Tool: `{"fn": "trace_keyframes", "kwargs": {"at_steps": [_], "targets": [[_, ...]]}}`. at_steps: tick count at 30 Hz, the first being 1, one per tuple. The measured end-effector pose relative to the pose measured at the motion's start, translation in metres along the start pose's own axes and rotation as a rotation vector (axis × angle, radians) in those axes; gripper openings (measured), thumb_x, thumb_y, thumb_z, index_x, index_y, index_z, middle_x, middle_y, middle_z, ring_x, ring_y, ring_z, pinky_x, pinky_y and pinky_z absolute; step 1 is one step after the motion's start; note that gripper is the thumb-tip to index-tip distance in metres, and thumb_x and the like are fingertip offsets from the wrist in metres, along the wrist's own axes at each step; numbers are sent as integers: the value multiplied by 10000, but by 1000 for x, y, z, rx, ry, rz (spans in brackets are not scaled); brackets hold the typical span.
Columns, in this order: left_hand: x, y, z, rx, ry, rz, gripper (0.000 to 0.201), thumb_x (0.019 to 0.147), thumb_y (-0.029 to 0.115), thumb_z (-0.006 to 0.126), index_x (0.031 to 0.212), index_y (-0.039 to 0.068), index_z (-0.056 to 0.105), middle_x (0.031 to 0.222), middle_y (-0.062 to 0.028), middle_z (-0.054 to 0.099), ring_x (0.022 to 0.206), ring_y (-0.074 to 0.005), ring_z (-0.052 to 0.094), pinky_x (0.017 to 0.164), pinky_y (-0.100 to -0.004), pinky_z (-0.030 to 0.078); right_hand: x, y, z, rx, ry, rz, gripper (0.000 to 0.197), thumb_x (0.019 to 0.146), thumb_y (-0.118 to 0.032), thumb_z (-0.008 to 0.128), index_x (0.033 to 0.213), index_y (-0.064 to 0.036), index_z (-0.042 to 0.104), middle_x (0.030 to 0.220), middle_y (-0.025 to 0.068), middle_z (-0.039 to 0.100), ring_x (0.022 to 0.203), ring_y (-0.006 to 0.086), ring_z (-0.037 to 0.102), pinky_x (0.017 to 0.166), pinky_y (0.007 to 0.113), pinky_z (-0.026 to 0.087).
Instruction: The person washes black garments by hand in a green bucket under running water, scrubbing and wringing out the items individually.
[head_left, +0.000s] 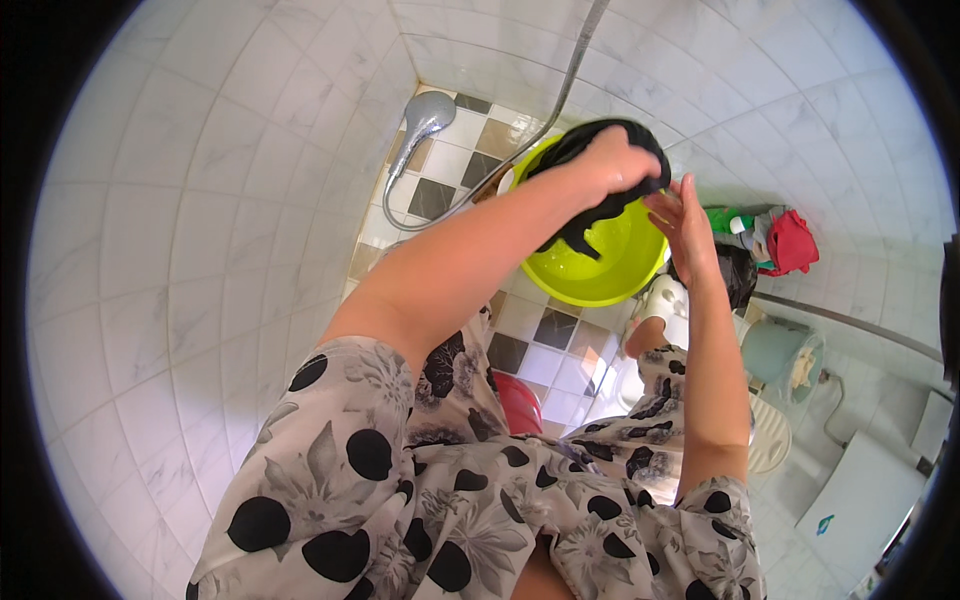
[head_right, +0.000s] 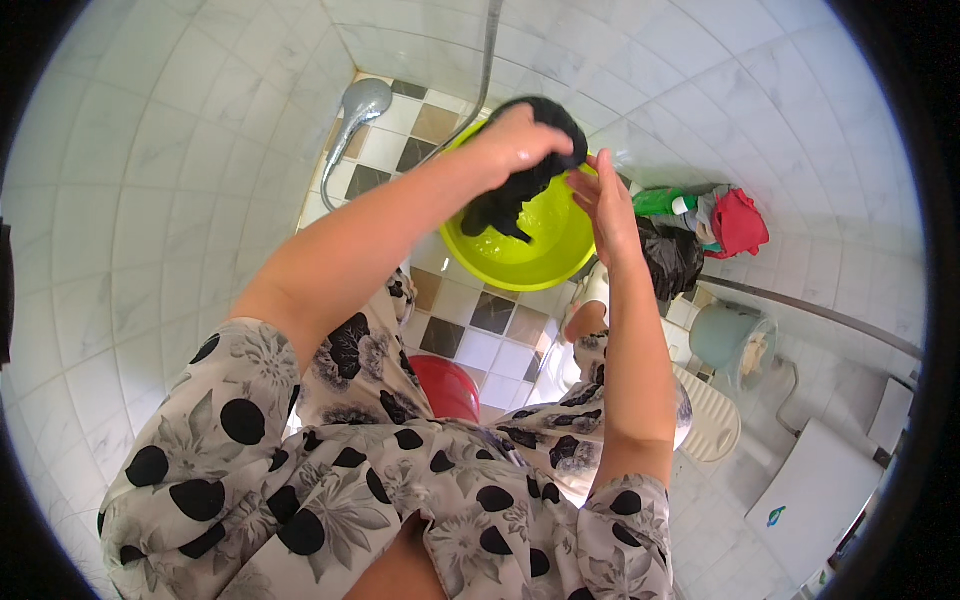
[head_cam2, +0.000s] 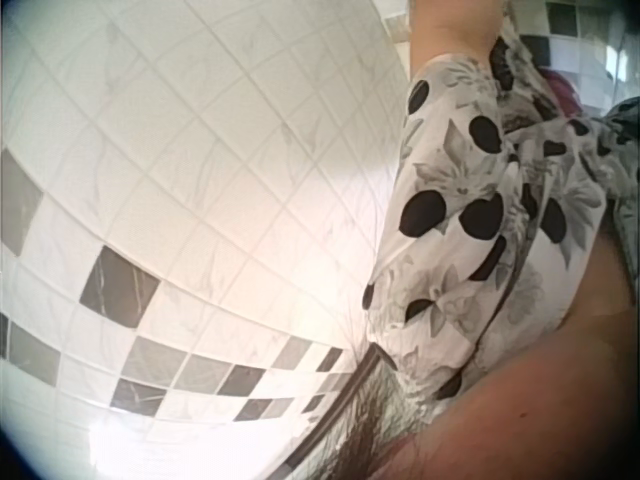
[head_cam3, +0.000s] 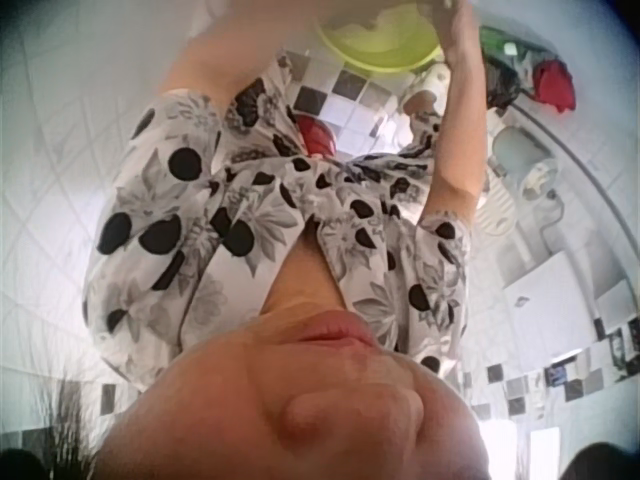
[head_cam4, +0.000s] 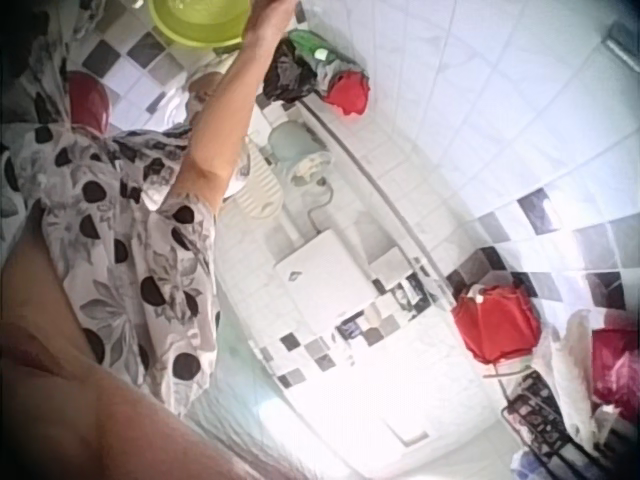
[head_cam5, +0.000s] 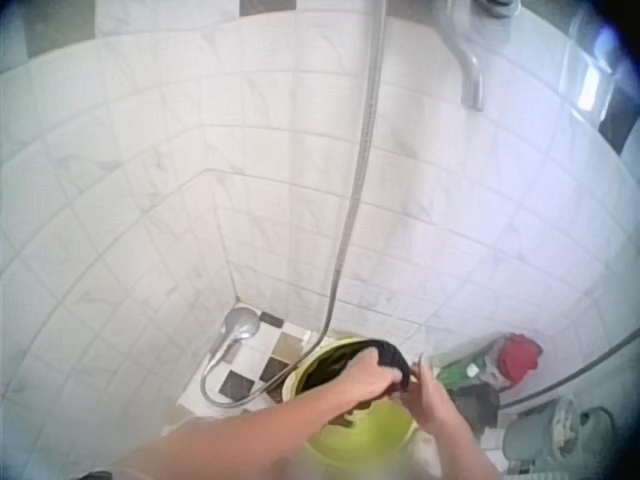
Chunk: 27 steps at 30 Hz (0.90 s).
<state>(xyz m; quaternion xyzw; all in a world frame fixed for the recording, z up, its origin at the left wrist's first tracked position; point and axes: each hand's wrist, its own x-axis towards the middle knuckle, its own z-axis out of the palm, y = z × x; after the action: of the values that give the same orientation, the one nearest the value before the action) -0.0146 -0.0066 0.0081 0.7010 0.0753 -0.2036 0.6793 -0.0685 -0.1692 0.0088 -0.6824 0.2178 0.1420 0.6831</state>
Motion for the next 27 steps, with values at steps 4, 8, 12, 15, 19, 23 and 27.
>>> {"fn": "trace_keyframes", "kwargs": {"at_steps": [4,8,12,15,19,23,27], "targets": [[-28,-11,24,486,-257,272,352,705,233,685,924,-34,617,906,-225,630,867,-357,606,781,-402,478,15,-11,7,367,-139,382,663,865,-611,454,1135,-15,559,1085,135,615,956,250,611,838,382,511],[-43,-14,27,611,-352,352,325,736,239,665,889,-44,624,883,-236,626,854,-370,600,762,-411,478,40,2,-10,139,-92,181,355,810,-204,651,1080,1,548,992,126,618,853,220,614,749,320,516],[-42,-9,19,143,-399,77,410,772,384,676,916,1,658,890,-162,658,795,-264,632,732,-343,478,22,-29,-2,-173,-57,-204,377,770,-47,628,1113,18,488,926,94,596,815,165,575,713,278,481],[-40,1,11,-615,-355,-259,538,825,475,613,1076,-1,607,981,-101,655,883,-193,627,781,-316,486,9,-46,5,-172,-114,-336,382,785,-47,636,1131,11,484,954,78,596,870,146,565,783,262,460],[-41,17,1,-758,-377,-288,482,821,464,634,1069,51,617,1012,-85,657,902,-198,628,810,-320,491,-24,-71,14,-63,-37,-444,375,798,-44,643,1136,10,490,963,67,604,878,136,572,801,258,457],[-34,25,-13,-733,-492,-141,473,803,426,665,1037,16,632,997,-93,659,860,-185,630,804,-309,487,-52,-94,16,77,8,-526,357,801,-46,644,1123,8,500,966,66,618,868,124,580,807,251,459],[-39,31,-38,-448,-453,-65,471,779,389,688,973,-37,649,970,-107,658,860,-188,623,790,-310,478,-52,-87,14,82,-19,-571,254,851,-69,604,1086,-5,533,945,38,619,853,87,565,771,221,448]]}}
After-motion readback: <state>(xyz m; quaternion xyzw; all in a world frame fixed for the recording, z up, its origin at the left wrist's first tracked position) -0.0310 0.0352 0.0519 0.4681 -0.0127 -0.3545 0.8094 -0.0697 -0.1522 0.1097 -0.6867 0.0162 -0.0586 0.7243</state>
